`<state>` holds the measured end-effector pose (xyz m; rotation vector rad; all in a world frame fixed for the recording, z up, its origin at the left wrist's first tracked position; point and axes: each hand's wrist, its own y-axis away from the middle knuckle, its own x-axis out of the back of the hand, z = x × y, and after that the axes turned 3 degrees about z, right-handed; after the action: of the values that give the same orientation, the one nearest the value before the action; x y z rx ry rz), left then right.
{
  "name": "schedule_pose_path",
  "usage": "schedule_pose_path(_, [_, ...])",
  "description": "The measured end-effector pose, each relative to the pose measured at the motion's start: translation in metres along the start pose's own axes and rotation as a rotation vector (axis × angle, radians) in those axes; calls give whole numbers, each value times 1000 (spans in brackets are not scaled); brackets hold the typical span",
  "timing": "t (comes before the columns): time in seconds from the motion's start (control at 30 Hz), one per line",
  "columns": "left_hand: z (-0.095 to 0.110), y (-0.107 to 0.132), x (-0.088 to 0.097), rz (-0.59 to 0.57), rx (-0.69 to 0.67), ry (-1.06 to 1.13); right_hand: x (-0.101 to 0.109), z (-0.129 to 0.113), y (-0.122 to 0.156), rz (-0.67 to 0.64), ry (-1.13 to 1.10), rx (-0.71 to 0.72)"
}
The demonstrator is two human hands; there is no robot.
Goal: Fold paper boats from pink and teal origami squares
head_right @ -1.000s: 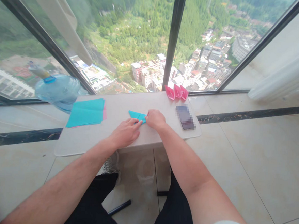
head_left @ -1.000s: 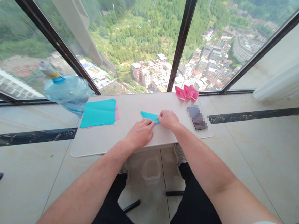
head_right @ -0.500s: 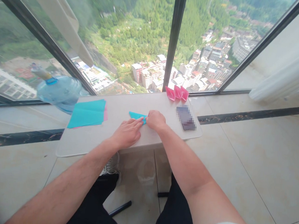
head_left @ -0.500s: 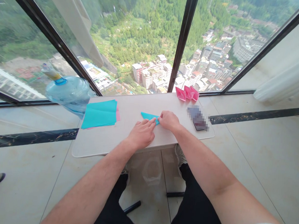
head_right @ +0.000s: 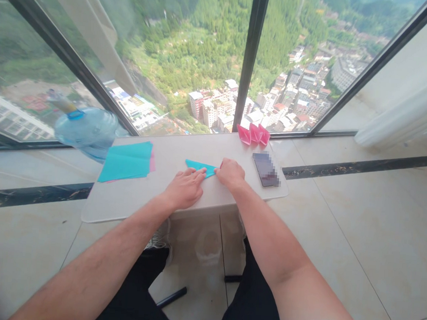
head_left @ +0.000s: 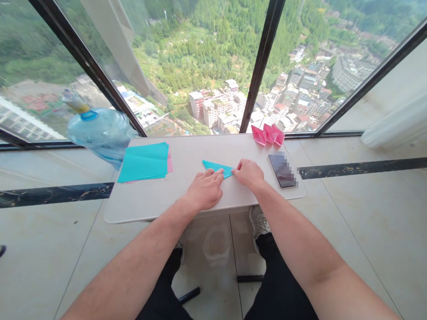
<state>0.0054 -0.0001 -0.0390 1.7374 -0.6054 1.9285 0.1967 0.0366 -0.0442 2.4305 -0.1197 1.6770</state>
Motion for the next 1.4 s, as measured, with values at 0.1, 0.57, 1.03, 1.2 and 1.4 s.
schedule_pose_path(0.1, [-1, 0, 1, -6, 4, 5, 1, 1, -1, -6, 0, -25])
schedule_pose_path(0.57, [-12, -5, -13, 39, 20, 43, 5, 21, -9, 40, -58, -60])
schedule_pose_path(1.03, [-23, -10, -7, -57, 61, 176, -7, -3, 12, 84, 91, 142])
schedule_pose_path(1.2, [-25, -10, -5, -64, 59, 199, -10, -14, 24, 53, 116, 233])
schedule_pose_path(1.4, [-32, -13, -9, -50, 76, 289, -10, -21, 29, 33, 140, 268])
